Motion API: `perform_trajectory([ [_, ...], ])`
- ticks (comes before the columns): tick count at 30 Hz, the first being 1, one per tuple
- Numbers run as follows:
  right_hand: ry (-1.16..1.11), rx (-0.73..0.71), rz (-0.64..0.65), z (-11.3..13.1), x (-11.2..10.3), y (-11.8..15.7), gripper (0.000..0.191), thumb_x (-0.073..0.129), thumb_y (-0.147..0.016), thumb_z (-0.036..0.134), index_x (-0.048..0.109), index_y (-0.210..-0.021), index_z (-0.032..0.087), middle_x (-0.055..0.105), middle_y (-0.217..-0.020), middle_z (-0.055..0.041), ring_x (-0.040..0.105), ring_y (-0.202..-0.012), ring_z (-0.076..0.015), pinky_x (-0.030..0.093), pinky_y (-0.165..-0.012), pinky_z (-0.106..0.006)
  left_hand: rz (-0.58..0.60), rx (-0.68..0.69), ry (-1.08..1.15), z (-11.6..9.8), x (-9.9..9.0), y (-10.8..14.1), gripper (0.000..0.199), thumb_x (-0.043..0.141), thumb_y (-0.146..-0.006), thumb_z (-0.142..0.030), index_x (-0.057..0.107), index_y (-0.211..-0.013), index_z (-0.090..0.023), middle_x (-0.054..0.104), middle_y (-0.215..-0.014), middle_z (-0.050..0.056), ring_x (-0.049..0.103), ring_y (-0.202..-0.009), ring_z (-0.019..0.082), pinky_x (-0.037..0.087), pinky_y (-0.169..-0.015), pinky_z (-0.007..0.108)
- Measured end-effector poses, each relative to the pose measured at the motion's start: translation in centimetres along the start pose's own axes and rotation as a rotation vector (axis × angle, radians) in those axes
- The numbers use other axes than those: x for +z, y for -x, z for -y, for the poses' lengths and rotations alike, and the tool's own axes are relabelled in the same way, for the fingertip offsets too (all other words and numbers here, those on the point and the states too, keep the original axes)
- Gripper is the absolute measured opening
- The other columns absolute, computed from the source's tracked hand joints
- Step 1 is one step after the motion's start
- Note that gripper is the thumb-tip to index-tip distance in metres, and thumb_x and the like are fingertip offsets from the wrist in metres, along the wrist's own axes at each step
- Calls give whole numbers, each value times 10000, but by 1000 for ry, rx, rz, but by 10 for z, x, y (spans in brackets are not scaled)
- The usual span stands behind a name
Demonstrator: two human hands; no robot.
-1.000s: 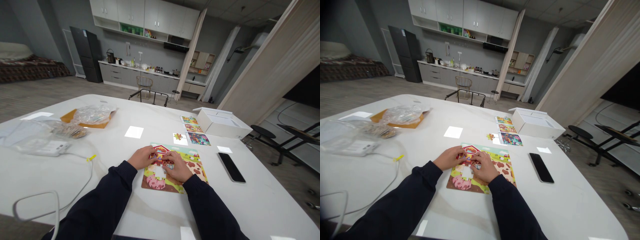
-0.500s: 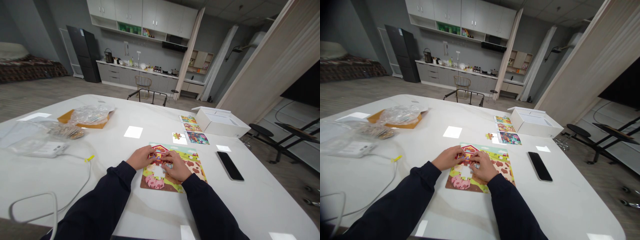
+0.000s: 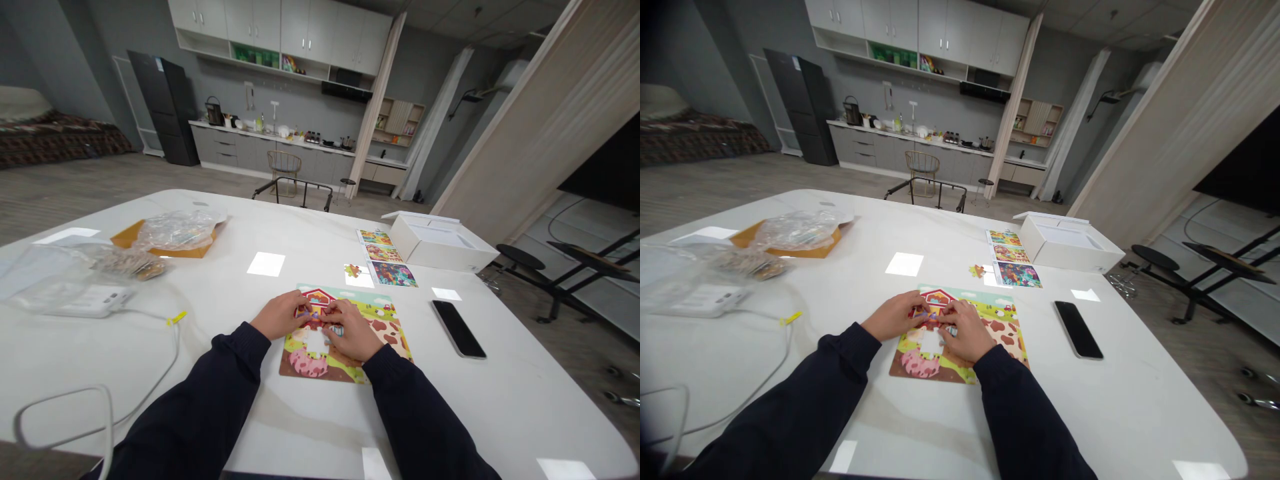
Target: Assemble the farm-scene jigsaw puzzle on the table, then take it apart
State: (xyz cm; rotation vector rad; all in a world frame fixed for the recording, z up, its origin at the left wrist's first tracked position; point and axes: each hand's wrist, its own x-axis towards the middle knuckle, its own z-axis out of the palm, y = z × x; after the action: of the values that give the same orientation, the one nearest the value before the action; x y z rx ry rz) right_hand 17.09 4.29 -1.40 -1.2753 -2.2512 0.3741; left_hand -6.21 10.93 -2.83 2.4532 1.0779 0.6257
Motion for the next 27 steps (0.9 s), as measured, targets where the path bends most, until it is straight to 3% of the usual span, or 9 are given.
perform_trajectory([
  [8,-126,79,-76,-3,5,-1,478,750,-778,127,710,-1234,264,674,-1140,-76,597,-1124,-275,484,-1024,-487,-9,0,-14,-2,0,0,140,713,-896,-363,716,-995,-265,674,-1003,16,664,-956,204,497,-824,299],
  [12,-232,135,-93,-11,-2,-1,362,726,-834,211,712,-1194,249,707,-1156,-75,651,-1109,-257,507,-1027,-452,-7,15,-39,-3,0,0,119,607,-958,-290,712,-1009,-266,678,-1004,18,663,-945,192,497,-812,296],
  [17,-102,252,-115,-55,-26,-12,488,661,-906,369,606,-1378,254,654,-1375,-101,606,-1287,-282,451,-1134,-493,-31,53,-103,-8,-4,1,143,571,-972,-283,707,-990,-243,688,-993,29,655,-936,193,503,-805,303],
  [21,123,303,-130,-99,-31,-45,598,642,-862,225,530,-1448,170,561,-1489,-164,485,-1426,-290,355,-1217,-488,-142,55,-136,-14,-10,1,154,558,-981,-294,694,-976,-223,678,-960,46,642,-953,203,506,-818,313],
  [24,212,401,-127,-120,-27,-72,549,634,-841,148,559,-1384,140,598,-1435,-181,520,-1386,-292,382,-1186,-461,-199,63,-118,-15,-14,1,174,534,-994,-290,689,-971,-213,668,-941,56,638,-950,207,511,-821,320],
  [27,250,492,-149,-133,-24,-88,452,675,-825,132,594,-1270,129,694,-1233,-200,620,-1221,-323,459,-1060,-461,-228,71,-87,-14,-16,1,175,533,-996,-285,690,-958,-218,671,-941,56,638,-948,208,517,-831,325],
])
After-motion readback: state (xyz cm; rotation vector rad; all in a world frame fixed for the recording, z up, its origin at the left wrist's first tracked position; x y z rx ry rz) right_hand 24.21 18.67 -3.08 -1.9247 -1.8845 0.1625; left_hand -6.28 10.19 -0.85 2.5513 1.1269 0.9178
